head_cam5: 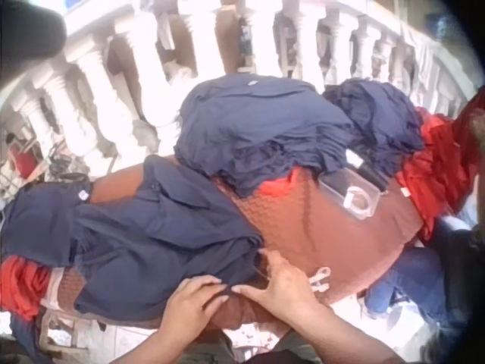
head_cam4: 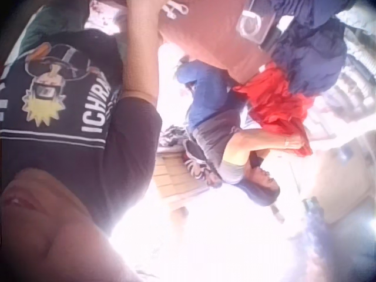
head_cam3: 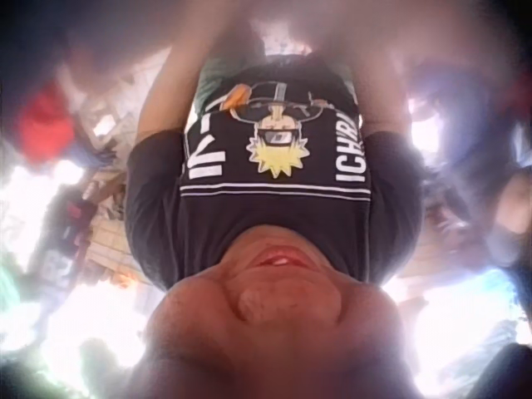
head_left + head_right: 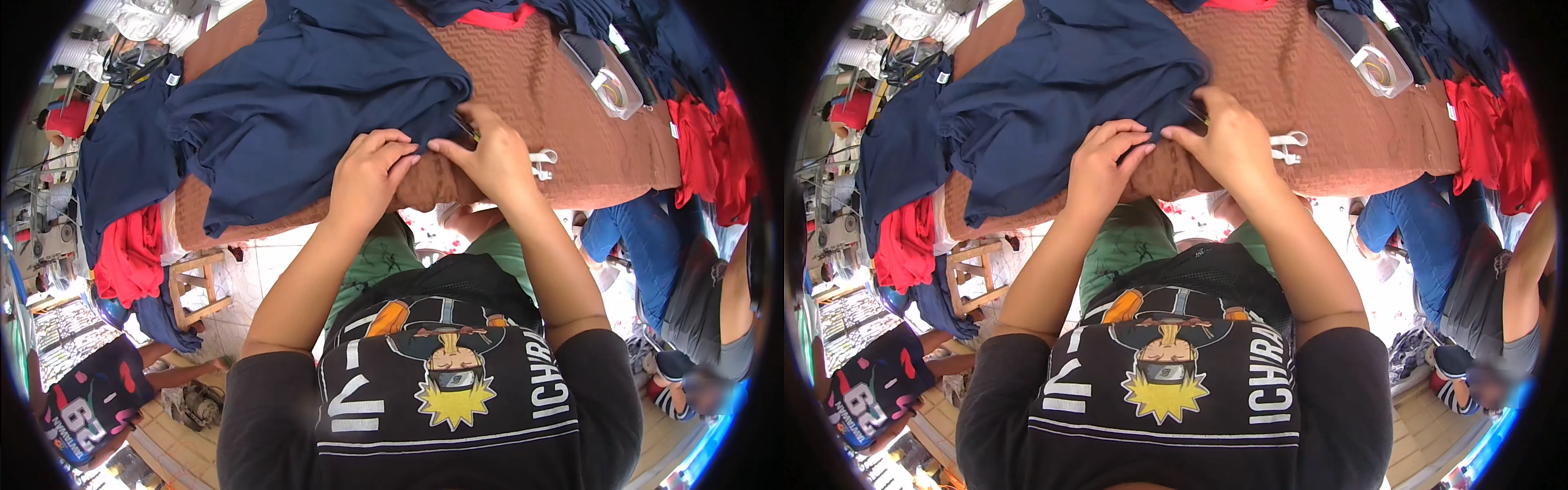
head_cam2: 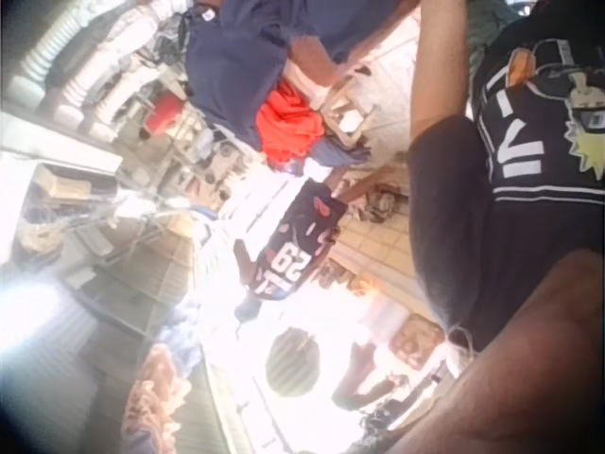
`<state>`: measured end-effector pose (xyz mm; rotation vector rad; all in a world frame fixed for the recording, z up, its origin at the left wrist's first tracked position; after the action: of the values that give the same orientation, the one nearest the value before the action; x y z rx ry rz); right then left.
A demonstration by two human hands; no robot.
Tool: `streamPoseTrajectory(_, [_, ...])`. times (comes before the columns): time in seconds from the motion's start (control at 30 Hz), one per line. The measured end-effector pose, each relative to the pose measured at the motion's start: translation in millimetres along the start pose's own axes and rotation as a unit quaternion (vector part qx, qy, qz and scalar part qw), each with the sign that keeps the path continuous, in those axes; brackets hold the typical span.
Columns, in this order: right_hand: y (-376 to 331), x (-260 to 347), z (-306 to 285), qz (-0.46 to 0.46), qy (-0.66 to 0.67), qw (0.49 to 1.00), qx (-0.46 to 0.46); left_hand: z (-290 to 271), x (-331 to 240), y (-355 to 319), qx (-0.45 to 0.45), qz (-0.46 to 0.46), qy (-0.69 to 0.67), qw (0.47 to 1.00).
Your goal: The person cleans dark shirts by hand using small shears to remove loose threads from the neckline and labels.
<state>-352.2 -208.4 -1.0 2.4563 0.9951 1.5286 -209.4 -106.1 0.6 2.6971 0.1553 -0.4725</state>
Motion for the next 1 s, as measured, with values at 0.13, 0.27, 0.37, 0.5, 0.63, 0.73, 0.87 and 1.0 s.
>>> streamPoseTrajectory(0.13, [-7, -2, -10, 0.070, -0.022, 0.994, 0.077, -5, -2, -14, 0.068, -0.096, -0.078, 0.990])
streamPoseTrajectory(0.27, [-30, 7, -31, 0.079, 0.004, 0.989, 0.127, -24, -25, -41, 0.105, 0.034, -0.027, 0.994])
streamPoseTrajectory(0.37, [-42, -8, -42, 0.120, 0.026, 0.986, 0.117, -25, -44, -55, 0.258, 0.099, -0.039, 0.960])
streamPoseTrajectory(0.5, [-43, -4, -54, 0.149, 0.000, 0.985, 0.092, -30, -48, -40, 0.127, 0.076, -0.040, 0.988])
streamPoseTrajectory(0.63, [-42, 5, -58, 0.141, -0.008, 0.988, 0.067, -10, -37, -28, 0.004, 0.091, 0.030, 0.995])
streamPoseTrajectory(0.73, [-45, 2, -57, 0.149, 0.027, 0.986, 0.063, -3, -30, -31, -0.006, 0.069, 0.026, 0.997])
streamPoseTrajectory(0.87, [-55, 11, -49, 0.080, 0.086, 0.989, 0.092, -5, -25, -38, 0.025, 0.049, -0.013, 0.998])
streamPoseTrajectory(1.0, [-68, 18, -34, 0.065, 0.137, 0.979, 0.137, -10, -29, -45, 0.058, 0.037, -0.022, 0.997])
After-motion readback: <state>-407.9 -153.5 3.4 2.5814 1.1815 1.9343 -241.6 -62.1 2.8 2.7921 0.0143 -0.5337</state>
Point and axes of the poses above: each hand's wrist, its own y-axis towards the middle knuckle, its own z-axis out of the palm, x = y × z, the point moved 6 cm from there along y, towards the middle knuckle, and after that the axes turned 13 degrees about y, right-handed, at the moved point
